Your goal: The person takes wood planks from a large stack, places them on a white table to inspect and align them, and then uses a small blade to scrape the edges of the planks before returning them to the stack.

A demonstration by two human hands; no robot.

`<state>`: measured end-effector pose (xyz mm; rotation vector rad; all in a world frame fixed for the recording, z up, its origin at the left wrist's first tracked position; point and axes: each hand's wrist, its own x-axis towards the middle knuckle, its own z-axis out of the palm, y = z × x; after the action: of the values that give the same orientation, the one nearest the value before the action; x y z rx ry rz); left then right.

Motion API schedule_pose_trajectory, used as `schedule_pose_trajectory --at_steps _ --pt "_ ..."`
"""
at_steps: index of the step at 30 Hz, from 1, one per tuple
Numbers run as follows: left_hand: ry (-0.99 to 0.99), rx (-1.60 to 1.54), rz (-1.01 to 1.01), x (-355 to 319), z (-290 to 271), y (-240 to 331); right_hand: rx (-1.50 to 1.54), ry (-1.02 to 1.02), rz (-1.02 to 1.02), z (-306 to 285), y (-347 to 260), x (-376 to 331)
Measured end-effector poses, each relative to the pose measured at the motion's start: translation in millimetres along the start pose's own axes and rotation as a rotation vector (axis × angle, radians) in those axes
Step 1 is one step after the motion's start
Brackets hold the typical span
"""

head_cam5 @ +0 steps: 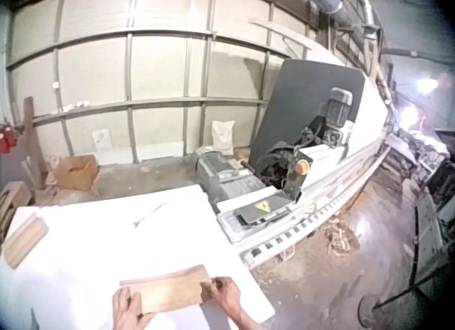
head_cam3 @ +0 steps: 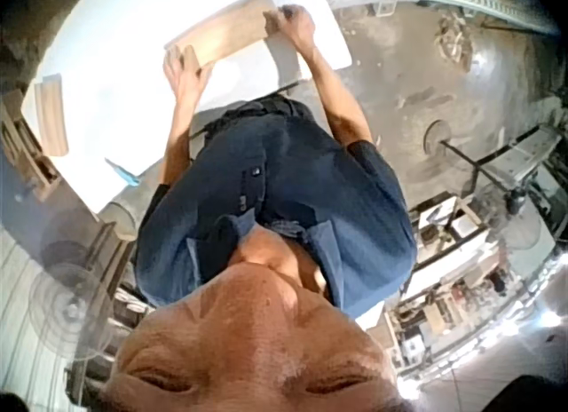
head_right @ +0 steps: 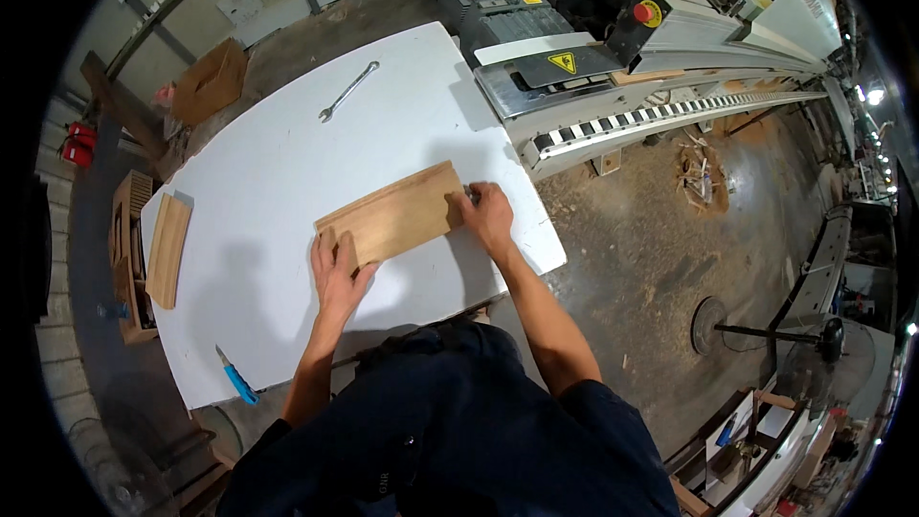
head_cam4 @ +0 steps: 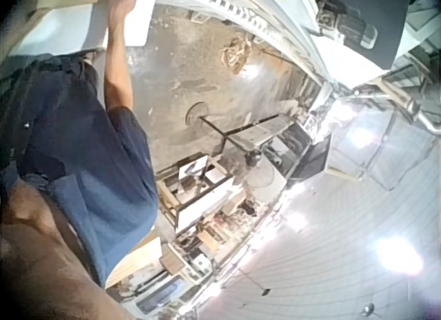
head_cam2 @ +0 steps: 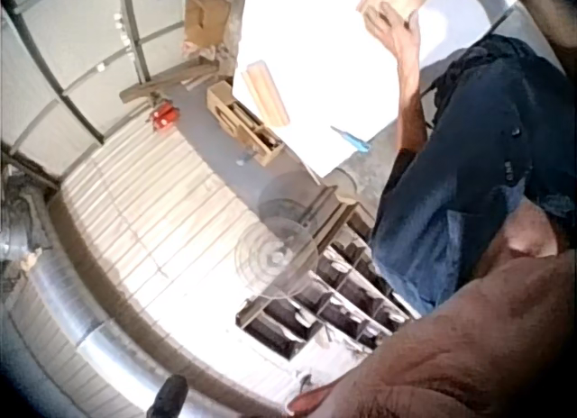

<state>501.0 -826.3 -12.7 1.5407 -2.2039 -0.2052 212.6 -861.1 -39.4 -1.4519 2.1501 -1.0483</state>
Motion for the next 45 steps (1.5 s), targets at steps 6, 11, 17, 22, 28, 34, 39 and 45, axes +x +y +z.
schedule_pose_trajectory --at_steps 6,11,17,22,28,34,39,45 --pt "-0.115 0.043 0.017 8 21 -6 -0.028 -0.100 0.211 15 0 28" --pt "-0.110 0.036 0.030 11 22 -4 -0.041 -0.135 0.299 20 13 40" --pt "-0.088 0.018 0.026 10 21 -5 -0.073 -0.121 0.212 12 -12 37" --pt "-0.083 0.007 0.034 10 19 -6 0.037 -0.246 0.259 6 2 55" --pt "-0.088 0.004 0.021 8 20 -5 -0.094 -0.124 0.263 20 -21 57" --pt "-0.088 0.019 0.005 8 21 -9 -0.039 -0.115 0.237 28 -15 59" --pt "-0.096 0.005 0.017 9 21 -6 -0.096 -0.120 0.247 30 2 69" --pt "-0.093 0.001 -0.005 5 17 -7 1.110 -0.122 0.566 2 -23 103"
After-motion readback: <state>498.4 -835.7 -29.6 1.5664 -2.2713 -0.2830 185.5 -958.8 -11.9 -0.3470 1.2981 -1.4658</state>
